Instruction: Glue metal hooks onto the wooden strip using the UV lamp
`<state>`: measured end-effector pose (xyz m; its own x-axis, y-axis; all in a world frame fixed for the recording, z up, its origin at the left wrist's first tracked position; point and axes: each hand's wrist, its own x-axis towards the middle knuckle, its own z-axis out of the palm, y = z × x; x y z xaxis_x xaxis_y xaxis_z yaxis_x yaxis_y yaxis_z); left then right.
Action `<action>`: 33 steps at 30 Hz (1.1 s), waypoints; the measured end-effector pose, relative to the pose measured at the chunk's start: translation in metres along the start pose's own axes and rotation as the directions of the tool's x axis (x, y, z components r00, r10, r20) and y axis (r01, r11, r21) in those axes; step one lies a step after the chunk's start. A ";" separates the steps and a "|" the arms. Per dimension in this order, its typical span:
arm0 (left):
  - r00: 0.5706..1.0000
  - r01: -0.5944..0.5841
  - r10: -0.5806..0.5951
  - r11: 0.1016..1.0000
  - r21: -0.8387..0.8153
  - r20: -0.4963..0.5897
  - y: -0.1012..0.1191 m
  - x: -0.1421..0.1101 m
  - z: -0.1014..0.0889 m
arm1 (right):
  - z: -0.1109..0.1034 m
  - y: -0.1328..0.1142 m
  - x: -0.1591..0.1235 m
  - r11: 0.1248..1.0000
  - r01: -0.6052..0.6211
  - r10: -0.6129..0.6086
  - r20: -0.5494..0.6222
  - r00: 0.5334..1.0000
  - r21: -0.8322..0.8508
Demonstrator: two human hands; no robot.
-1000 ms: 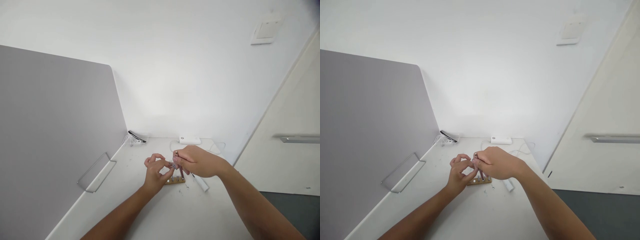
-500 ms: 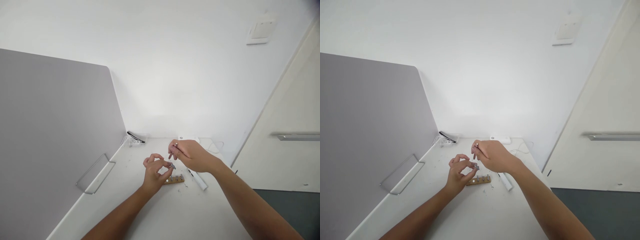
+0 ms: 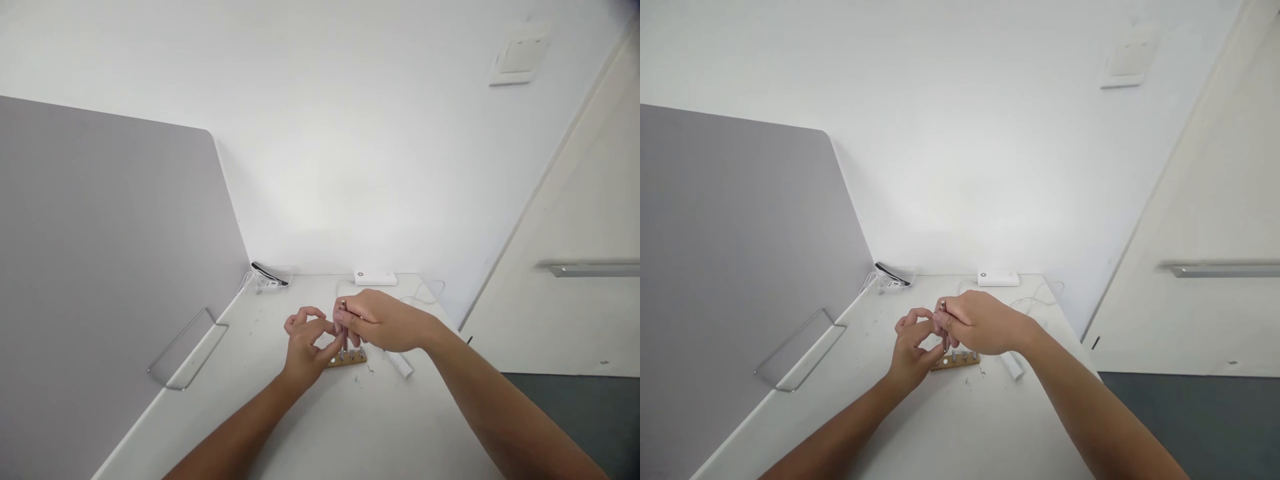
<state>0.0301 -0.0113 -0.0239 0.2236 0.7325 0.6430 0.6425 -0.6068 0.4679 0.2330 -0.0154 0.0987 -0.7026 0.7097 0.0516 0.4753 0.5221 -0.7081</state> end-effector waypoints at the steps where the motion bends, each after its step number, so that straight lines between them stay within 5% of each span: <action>1: 1.000 -0.001 0.001 1.000 -0.004 0.001 0.000 0.000 0.000 | 0.001 0.000 0.001 1.000 0.022 -0.022 -0.029 0.999 0.012; 9: 0.999 0.009 -0.010 1.000 -0.021 -0.035 -0.001 0.000 0.003 | -0.002 0.012 0.005 0.992 0.002 -0.042 -0.307 0.951 -0.127; 18: 0.999 -0.015 0.014 1.000 -0.021 -0.050 0.000 0.000 0.003 | -0.007 0.023 0.003 0.988 -0.096 0.086 -0.087 0.992 -0.121; 24: 0.999 -0.026 0.027 0.999 0.022 -0.043 0.002 0.001 0.001 | -0.006 0.011 -0.002 1.000 -0.027 0.027 0.022 0.999 0.001; 33: 1.000 -0.013 0.013 1.000 0.004 -0.025 -0.001 -0.001 0.004 | -0.003 0.006 0.001 0.997 0.071 -0.069 -0.203 0.977 0.001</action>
<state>0.0326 -0.0102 -0.0272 0.2139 0.7166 0.6639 0.6423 -0.6152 0.4571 0.2369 -0.0096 0.0964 -0.6115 0.7531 0.2427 0.4237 0.5706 -0.7035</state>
